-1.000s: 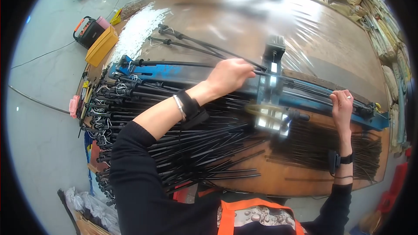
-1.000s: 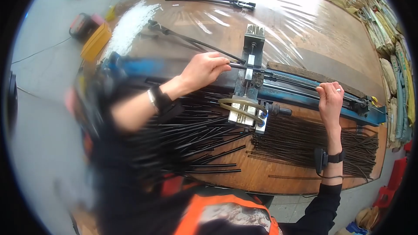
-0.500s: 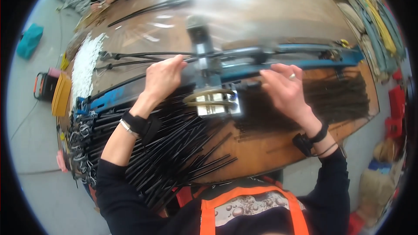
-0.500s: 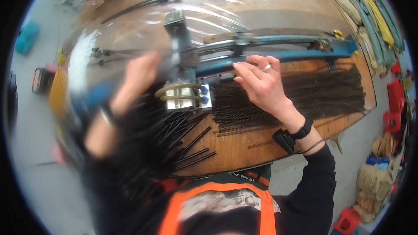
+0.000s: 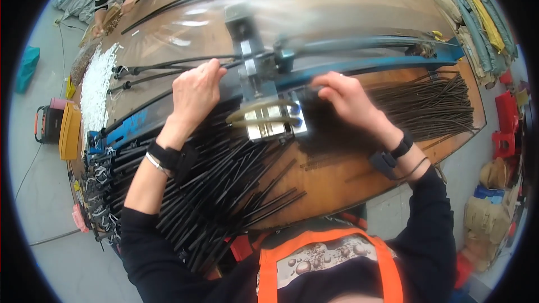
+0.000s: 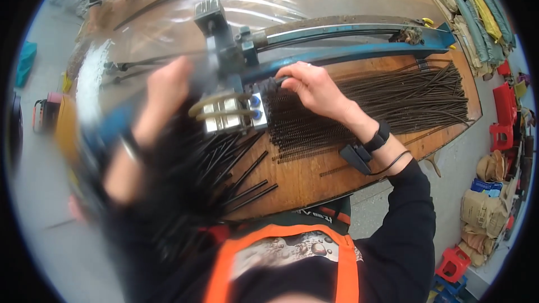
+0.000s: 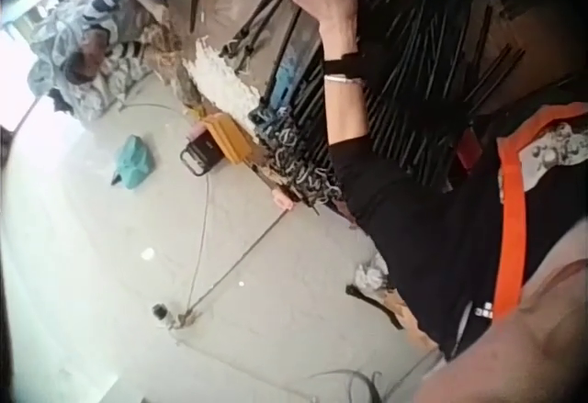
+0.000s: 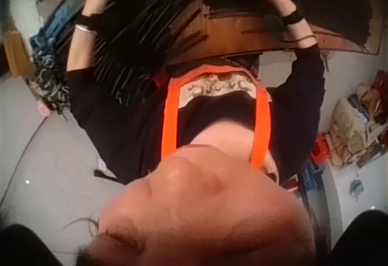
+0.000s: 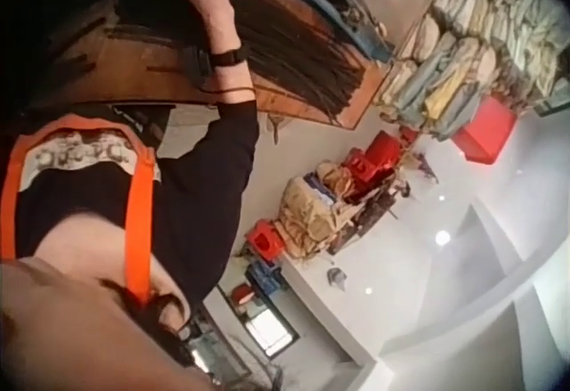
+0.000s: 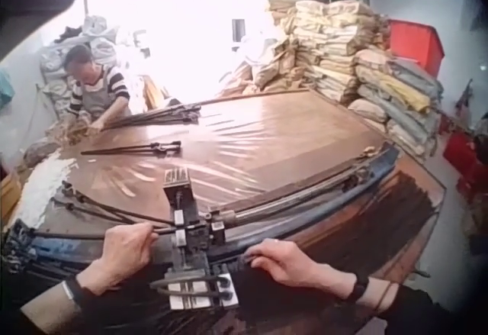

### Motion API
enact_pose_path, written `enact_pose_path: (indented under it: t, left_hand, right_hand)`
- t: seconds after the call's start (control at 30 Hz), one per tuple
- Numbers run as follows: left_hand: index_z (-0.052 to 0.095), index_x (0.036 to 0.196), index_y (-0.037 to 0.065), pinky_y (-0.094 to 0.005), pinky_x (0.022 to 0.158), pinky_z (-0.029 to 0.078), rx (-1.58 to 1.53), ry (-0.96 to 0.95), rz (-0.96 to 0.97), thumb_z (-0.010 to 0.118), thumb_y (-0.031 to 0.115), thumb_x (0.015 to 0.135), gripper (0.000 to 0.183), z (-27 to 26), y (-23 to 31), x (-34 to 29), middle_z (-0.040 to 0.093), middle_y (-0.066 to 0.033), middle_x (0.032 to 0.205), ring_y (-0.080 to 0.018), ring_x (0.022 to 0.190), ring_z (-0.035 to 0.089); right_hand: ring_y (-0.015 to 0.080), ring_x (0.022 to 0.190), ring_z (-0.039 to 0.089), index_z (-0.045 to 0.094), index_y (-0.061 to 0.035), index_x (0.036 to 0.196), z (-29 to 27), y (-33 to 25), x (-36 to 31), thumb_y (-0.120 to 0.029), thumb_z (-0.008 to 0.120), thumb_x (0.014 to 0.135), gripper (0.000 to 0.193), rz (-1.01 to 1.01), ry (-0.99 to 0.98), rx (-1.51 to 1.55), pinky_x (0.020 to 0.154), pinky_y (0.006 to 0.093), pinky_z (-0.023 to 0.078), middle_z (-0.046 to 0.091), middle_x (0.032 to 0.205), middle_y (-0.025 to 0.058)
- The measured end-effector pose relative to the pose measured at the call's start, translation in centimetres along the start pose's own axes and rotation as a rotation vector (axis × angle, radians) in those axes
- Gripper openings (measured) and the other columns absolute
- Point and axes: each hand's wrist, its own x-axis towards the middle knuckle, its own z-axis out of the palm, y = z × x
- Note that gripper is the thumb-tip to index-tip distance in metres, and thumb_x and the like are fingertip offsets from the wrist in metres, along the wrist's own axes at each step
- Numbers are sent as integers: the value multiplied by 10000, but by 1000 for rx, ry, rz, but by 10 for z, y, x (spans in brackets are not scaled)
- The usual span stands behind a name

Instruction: The person picks up a long black rod and a spring, slides the spring onto the rod, and inserts it into a machine to be processed. They then remove the rod and place it onto a pile with others.

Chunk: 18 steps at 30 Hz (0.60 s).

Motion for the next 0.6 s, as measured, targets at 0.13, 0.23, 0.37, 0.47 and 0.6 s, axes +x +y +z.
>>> enact_pose_path:
  t: [0.13,0.23,0.37,0.47,0.6]
  left_hand:
    - [545,891,90,-401,596,506,114,-109,125,612,324,936,248,-15,-12,-3,644,-75,806,-279,710,659]
    - [569,960,99,-405,652,522,117,-71,147,647,374,903,292,-28,-65,-16,647,-86,868,-286,779,665]
    - [593,1055,120,-420,738,529,123,-269,72,695,407,859,362,-20,-127,-19,649,-109,951,-313,897,658]
    - [598,1112,148,-442,792,521,128,-468,16,714,387,849,374,-2,-162,-18,650,-125,1001,-342,968,644]
    - [617,1177,159,-431,884,489,285,-755,-153,686,253,871,328,13,-187,-2,640,-142,1138,-363,1068,602]
  right_hand:
    - [321,797,567,618,-28,972,-14,-32,-28,-197,739,788,277,70,-170,-456,715,422,463,584,828,122]
    - [265,794,545,590,-77,890,-3,-58,-98,-221,737,705,277,-161,-375,-651,700,385,431,546,810,82]
    - [229,794,522,572,-97,853,32,-54,-122,-183,694,683,226,-216,-368,-805,701,347,407,512,806,61]
    - [225,783,516,568,-95,841,46,-51,-114,-153,674,673,208,-239,-351,-808,694,346,404,495,794,59]
    - [230,773,510,561,-89,823,56,-52,-106,-115,666,657,199,-229,-385,-736,681,344,401,485,782,63]
